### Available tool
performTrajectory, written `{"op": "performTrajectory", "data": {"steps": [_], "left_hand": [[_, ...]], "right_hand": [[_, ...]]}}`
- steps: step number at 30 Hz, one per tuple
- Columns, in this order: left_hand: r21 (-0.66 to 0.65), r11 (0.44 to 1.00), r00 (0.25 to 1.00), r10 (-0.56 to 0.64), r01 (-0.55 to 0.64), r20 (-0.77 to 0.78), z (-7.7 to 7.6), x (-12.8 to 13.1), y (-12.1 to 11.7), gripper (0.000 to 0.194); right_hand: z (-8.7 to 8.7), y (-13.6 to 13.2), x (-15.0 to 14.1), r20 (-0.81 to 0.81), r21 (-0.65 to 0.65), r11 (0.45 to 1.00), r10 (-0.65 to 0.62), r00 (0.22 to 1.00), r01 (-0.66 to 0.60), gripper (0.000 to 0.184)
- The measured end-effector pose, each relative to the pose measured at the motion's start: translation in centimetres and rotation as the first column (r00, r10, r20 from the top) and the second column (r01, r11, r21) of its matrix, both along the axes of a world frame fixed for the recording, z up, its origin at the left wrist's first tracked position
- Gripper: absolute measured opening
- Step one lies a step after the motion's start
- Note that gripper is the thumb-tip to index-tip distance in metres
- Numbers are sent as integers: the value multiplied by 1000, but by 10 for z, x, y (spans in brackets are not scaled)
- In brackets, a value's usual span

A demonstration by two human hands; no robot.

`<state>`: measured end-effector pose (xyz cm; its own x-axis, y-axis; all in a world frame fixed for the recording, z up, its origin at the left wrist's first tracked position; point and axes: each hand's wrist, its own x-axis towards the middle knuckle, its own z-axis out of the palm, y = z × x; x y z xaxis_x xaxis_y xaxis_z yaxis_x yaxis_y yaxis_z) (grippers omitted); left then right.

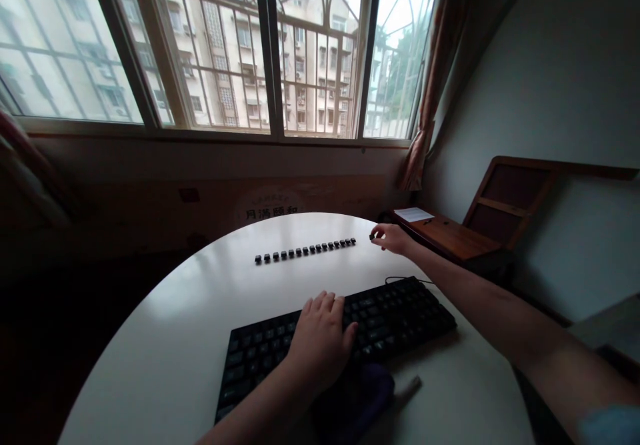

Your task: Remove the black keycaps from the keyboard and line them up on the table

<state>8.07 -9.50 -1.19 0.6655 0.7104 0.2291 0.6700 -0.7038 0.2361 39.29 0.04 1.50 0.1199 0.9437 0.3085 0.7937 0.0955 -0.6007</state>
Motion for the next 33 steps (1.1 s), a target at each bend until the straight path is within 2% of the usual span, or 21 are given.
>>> {"op": "performTrajectory", "data": {"steps": [6, 13, 19, 25, 30, 33], "left_hand": [[-25, 1000, 1000, 17, -17, -22, 1, 0, -4, 53], [-75, 996, 998, 33, -38, -61, 0, 0, -3, 57], [-99, 994, 997, 37, -44, -65, 3, 1, -4, 59], [-109, 993, 998, 37, -43, -59, 0, 1, -3, 60], [-122, 992, 998, 35, -42, -59, 2, 1, -3, 60], [-120, 992, 998, 30, -38, -63, 2, 1, -2, 59]], "right_hand": [[-23, 62, 16, -103, -222, 975, -34, 994, 10, 19], [-34, 98, 20, -87, -430, 903, -57, 995, 14, 26], [-33, 103, 23, -37, -505, 863, -52, 998, 26, 33], [-28, 99, 19, -60, -505, 863, -36, 998, 1, 34], [-19, 88, 15, -116, -448, 894, -48, 992, -9, 44], [-7, 79, 12, -172, -325, 946, -55, 984, -4, 37]]}}
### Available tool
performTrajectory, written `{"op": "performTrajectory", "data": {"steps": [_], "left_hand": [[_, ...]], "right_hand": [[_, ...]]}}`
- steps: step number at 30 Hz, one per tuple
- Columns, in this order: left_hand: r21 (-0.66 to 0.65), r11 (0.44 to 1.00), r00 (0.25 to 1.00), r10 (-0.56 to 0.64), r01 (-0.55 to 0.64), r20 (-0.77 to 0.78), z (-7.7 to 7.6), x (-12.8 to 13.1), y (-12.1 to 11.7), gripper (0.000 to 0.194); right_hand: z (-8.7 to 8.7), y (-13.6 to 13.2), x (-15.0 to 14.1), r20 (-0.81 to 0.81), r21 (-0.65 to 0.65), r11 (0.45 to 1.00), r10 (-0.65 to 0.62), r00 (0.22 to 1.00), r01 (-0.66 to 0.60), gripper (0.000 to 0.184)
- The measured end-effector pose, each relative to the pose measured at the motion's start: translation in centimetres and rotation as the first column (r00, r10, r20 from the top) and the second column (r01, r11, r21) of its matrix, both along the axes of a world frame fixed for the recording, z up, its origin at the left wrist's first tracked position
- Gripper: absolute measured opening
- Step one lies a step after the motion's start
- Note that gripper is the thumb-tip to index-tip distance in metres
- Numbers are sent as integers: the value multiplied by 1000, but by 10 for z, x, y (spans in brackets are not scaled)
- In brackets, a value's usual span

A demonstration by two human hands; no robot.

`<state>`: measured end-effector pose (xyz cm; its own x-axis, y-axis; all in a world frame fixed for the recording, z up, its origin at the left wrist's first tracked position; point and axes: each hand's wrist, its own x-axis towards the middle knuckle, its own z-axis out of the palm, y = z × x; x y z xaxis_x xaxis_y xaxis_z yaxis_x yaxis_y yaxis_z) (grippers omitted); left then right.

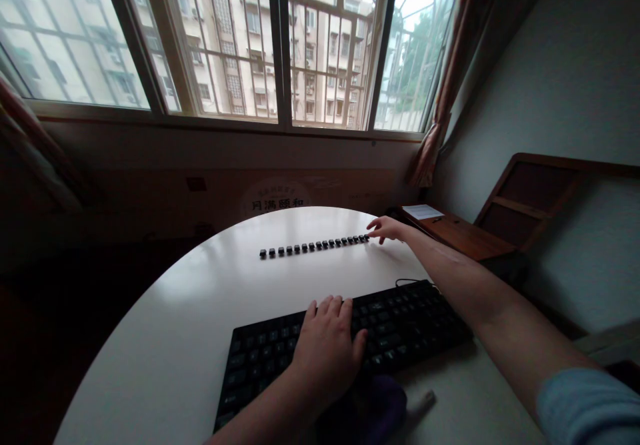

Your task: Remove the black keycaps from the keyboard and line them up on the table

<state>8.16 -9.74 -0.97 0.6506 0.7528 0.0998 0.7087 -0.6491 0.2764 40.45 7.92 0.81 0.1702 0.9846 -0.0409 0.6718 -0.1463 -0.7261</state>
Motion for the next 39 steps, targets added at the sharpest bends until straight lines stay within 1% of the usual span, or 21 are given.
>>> {"op": "performTrajectory", "data": {"steps": [2, 3, 5, 7, 8, 9, 10, 11, 13, 15, 18, 20, 24, 26, 28, 29, 30, 33, 35, 37, 39], "left_hand": [[9, 1000, 1000, -5, 5, -1, 0, 0, 0, 59], [14, 1000, 1000, -8, 8, -2, 0, 0, 0, 59], [24, 1000, 1000, -9, 9, -4, -1, 0, 0, 58], [29, 1000, 1000, -5, 5, -14, 0, 0, 0, 57], [32, 999, 1000, -2, 3, -20, 1, 0, -1, 57], [35, 999, 1000, 1, 0, -25, 2, 0, -1, 56], [39, 999, 1000, 3, -2, -28, 3, 1, -2, 56], [44, 999, 1000, 6, -4, -30, 4, 1, -2, 55], [52, 999, 1000, 7, -6, -29, 7, 2, -3, 54], [57, 998, 1000, 2, 0, -28, 8, 2, -4, 52], [65, 998, 1000, -5, 7, -27, 8, 6, -3, 52], [76, 997, 1000, 1, 1, -21, 6, 11, -2, 52], [83, 996, 1000, -18, 17, 1, 2, 20, -1, 52], [49, 997, 998, -54, 53, 16, 4, 18, 4, 55], [-14, 996, 994, -92, 93, 61, 10, 9, 14, 57], [-37, 995, 991, -87, 91, 103, 15, 1, 21, 56], [-38, 998, 988, -47, 54, 149, 21, -9, 30, 54], [0, 995, 963, 94, -97, 251, 40, -48, 61, 43], [-14, 979, 940, 200, -205, 277, 47, -77, 82, 38], [-72, 958, 900, 287, -279, 327, 47, -102, 97, 35], [-118, 948, 879, 320, -297, 353, 39, -120, 104, 38]], "right_hand": [[12, -9, -2, -43, 152, 987, -46, 998, 52, 32], [19, -16, -3, -69, 234, 968, -75, 995, 89, 34], [34, -34, -6, -137, 380, 909, -129, 982, 173, 43], [47, -60, -10, -286, 488, 835, -123, 950, 255, 53], [52, -76, -13, -453, 533, 785, -52, 890, 317, 53], [57, -93, -16, -594, 545, 759, 50, 803, 356, 50], [61, -111, -19, -679, 548, 747, 135, 722, 376, 47], [63, -129, -23, -725, 547, 750, 202, 659, 372, 45], [67, -163, -28, -765, 514, 795, 255, 592, 321, 44], [67, -189, -32, -782, 446, 857, 231, 579, 260, 49], [64, -212, -35, -789, 307, 943, 175, 590, 132, 56], [62, -217, -37, -781, 263, 962, 166, 602, 76, 54], [67, -217, -47, -718, 277, 960, 238, 654, -45, 40], [72, -215, -55, -677, 273, 952, 292, 675, -137, 41], [77, -212, -66, -643, 281, 939, 339, 687, -200, 43], [78, -211, -71, -632, 286, 932, 359, 687, -224, 44], [80, -208, -76, -626, 293, 924, 379, 682, -244, 45], [81, -200, -96, -629, 314, 895, 445, 637, -316, 45], [80, -193, -115, -641, 325, 868, 493, 588, -375, 44], [79, -185, -138, -648, 327, 836, 538, 539, -441, 43], [76, -177, -166, -645, 315, 801, 574, 505, -509, 39]]}}
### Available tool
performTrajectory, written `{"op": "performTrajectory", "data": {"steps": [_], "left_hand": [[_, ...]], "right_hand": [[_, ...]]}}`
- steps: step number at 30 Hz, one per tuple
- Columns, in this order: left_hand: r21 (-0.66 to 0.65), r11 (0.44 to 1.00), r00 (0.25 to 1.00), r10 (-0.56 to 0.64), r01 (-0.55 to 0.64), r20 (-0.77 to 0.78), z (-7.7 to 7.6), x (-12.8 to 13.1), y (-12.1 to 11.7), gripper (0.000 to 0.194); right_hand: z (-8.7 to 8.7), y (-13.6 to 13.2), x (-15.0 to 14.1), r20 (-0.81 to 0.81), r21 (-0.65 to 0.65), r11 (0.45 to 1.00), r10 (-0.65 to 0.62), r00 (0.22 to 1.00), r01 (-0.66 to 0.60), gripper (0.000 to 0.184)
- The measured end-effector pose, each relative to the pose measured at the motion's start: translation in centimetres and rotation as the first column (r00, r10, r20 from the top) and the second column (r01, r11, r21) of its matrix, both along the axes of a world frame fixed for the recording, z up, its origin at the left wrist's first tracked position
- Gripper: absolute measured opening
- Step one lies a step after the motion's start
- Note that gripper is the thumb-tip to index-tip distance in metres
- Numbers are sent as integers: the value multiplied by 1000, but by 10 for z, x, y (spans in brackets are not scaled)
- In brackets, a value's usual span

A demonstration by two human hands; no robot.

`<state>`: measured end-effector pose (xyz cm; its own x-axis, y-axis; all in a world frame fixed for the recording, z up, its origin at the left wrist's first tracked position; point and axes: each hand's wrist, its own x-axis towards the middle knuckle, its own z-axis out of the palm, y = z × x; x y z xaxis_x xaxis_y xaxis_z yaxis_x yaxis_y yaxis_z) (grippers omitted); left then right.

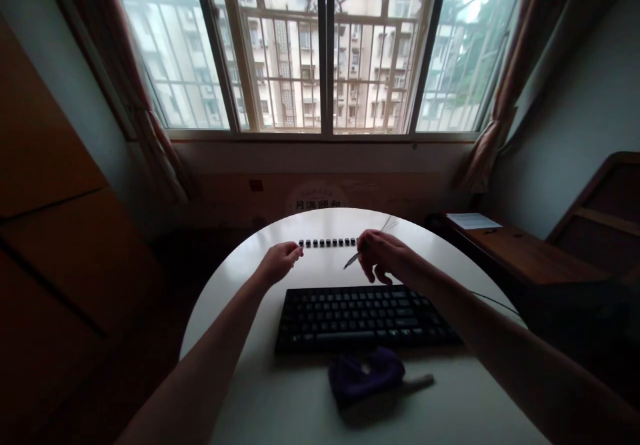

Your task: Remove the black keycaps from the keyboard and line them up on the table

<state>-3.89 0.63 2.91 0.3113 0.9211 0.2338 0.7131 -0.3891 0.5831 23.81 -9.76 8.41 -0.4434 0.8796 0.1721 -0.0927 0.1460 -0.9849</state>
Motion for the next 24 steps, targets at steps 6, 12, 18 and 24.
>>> {"op": "performTrajectory", "data": {"steps": [6, 12, 18, 24], "left_hand": [[-118, 988, 994, -104, 99, -40, -30, -10, -3, 34], [-233, 964, 983, -156, 131, -95, -34, -17, 2, 28], [-610, 778, 962, -259, 152, -91, -22, -33, -10, 39], [-675, 723, 966, -253, 148, -59, -14, -32, -16, 33]], "right_hand": [[-36, 35, -92, 85, 40, 980, 193, 978, -197, 35], [-93, 53, -127, 76, 64, 996, 52, 996, -57, 37], [-105, 48, -118, 132, 133, 991, -13, 991, -5, 35], [-99, 47, -119, 244, 244, 969, -21, 970, -40, 35]]}}
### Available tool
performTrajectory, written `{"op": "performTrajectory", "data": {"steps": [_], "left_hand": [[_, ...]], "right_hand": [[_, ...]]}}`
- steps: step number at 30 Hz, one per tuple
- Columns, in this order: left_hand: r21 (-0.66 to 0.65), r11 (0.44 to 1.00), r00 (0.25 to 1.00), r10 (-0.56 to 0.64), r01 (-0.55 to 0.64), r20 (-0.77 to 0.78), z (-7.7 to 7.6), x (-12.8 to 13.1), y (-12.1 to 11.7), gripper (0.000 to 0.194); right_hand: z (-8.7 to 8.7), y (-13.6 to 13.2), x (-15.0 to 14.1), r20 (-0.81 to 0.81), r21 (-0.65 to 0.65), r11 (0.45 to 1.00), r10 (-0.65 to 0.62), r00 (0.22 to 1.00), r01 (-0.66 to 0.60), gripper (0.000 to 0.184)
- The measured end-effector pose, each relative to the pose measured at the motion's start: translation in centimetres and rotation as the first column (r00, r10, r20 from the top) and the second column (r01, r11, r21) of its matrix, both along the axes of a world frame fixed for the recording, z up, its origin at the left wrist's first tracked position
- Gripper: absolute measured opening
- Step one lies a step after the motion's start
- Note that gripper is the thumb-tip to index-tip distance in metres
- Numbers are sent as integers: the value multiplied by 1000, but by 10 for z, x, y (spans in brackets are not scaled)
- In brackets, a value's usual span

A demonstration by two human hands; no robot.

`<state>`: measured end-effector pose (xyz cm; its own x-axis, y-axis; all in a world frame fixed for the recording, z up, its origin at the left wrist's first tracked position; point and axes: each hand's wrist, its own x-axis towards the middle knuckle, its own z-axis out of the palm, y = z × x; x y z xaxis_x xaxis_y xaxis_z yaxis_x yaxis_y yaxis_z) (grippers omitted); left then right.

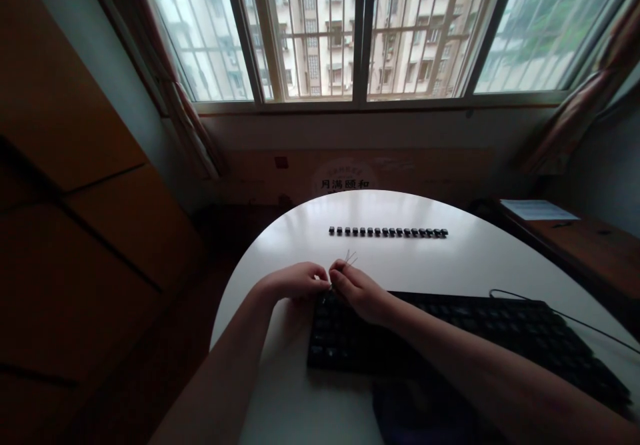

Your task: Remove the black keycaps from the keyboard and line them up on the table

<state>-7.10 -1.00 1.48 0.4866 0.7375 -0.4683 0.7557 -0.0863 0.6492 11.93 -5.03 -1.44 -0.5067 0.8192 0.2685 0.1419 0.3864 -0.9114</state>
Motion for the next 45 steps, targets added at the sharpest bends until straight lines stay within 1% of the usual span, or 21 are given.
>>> {"op": "performTrajectory", "data": {"steps": [3, 7, 12, 14, 17, 21, 25, 32, 37, 42, 45], "left_hand": [[-15, 1000, 1000, 8, -8, 14, 0, 0, 1, 34], [-30, 1000, 999, 4, -3, 42, 0, 0, 1, 38], [-32, 999, 999, 27, -26, 37, 0, 1, 0, 26], [-24, 999, 998, 39, -38, 39, -1, 1, 0, 25], [-24, 999, 999, 26, -25, 43, -2, 0, 1, 27], [-24, 1000, 999, 5, -4, 53, -6, -4, 4, 36], [-24, 999, 998, 25, -24, 60, -8, -5, 6, 38], [-27, 999, 998, 39, -38, 41, -7, -4, 5, 34], [-22, 998, 998, 66, -66, 22, -10, -5, 6, 34], [-33, 996, 996, 84, -83, 26, -7, -4, 6, 37], [-43, 995, 995, 91, -89, 45, -9, -4, 7, 38]], "right_hand": [[4, -1, 1, 61, 64, 998, 24, 998, -28, 34], [11, -6, 2, 203, 152, 986, 41, 978, -73, 28], [11, -12, 1, 366, 257, 961, 3, 930, -105, 25], [9, -14, 1, 397, 301, 946, -13, 918, -117, 25], [8, -15, 2, 350, 295, 952, -23, 936, -87, 21], [9, -14, 4, 203, 242, 970, -19, 979, -31, 17], [7, -13, 4, 128, 224, 975, -21, 992, -8, 15], [0, -11, 0, 103, 178, 983, -67, 992, 48, 14], [2, -12, -1, 98, 147, 986, -96, 991, 80, 16], [6, -13, -1, 87, 165, 983, -98, 991, 83, 14], [6, -12, -2, 79, 184, 979, -109, 991, 93, 15]]}}
